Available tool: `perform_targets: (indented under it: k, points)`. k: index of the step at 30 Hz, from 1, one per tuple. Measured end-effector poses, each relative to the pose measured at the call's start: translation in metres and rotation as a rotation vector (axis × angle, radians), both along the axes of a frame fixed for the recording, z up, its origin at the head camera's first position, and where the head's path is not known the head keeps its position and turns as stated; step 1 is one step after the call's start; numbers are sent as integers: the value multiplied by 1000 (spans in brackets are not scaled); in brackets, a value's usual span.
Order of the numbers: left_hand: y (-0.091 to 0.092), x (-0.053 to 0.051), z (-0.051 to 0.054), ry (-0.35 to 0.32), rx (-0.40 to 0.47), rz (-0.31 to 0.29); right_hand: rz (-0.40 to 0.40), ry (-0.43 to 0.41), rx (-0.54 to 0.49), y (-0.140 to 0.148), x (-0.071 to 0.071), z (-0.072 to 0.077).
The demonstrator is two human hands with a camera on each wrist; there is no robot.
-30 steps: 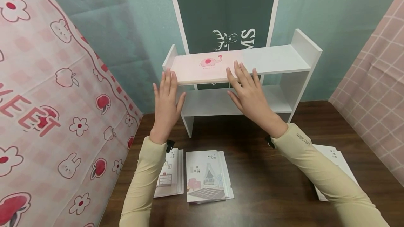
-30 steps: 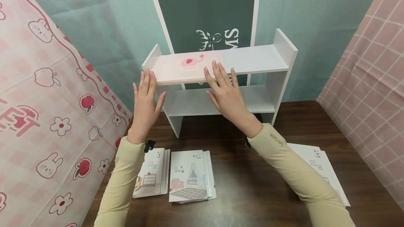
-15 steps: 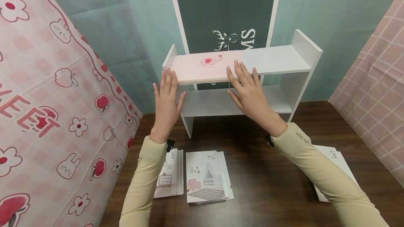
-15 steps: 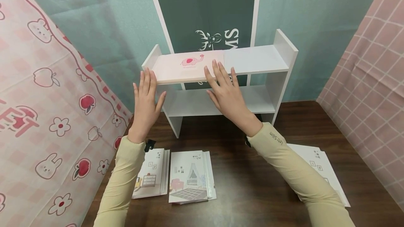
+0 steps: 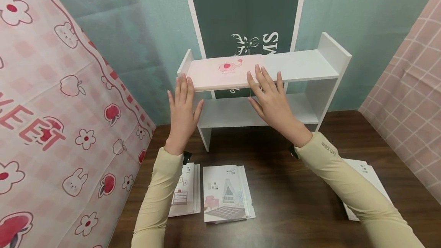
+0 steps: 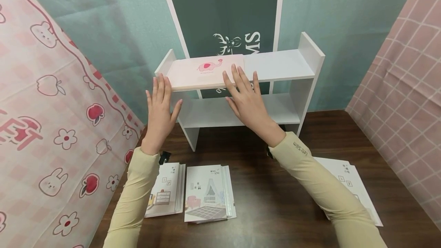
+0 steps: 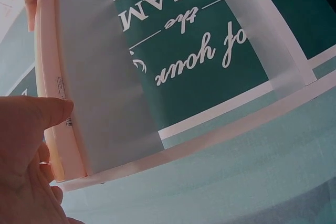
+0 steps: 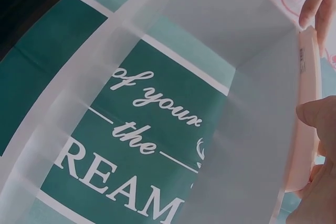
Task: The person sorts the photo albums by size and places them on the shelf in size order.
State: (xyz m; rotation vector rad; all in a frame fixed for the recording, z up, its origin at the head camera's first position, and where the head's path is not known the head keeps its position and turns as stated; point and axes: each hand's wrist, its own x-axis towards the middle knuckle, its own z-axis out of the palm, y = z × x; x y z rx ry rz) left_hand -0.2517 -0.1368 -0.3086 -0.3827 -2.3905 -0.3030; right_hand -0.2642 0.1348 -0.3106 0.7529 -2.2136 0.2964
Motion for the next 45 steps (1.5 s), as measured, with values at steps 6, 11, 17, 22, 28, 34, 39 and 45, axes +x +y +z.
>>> perform_targets:
  k: [6,11,17,22,28,34,39,45]
  points:
    - [1,-1,-1,-11,-8,7,4,-7,3,1,-2,-1]
    - [0,-1,-2,-14,-15,16,15,-6,1,1,-4,-3]
    - [0,-2,-3,-16,-19,25,17,-6,-10,0,-7,-5]
    - [1,-4,-1,-9,-10,15,16,-8,-20,0,-8,-5]
    - [2,-6,-1,1,-8,18,13,6,-34,0,-11,-4]
    - [1,-8,-1,5,-4,14,8,13,-37,-1,-12,-4]
    - [1,-8,-3,-3,2,14,3,20,-36,-1,-13,-6]
    - [1,-9,-4,17,7,5,-9,35,-42,-1,-14,-9]
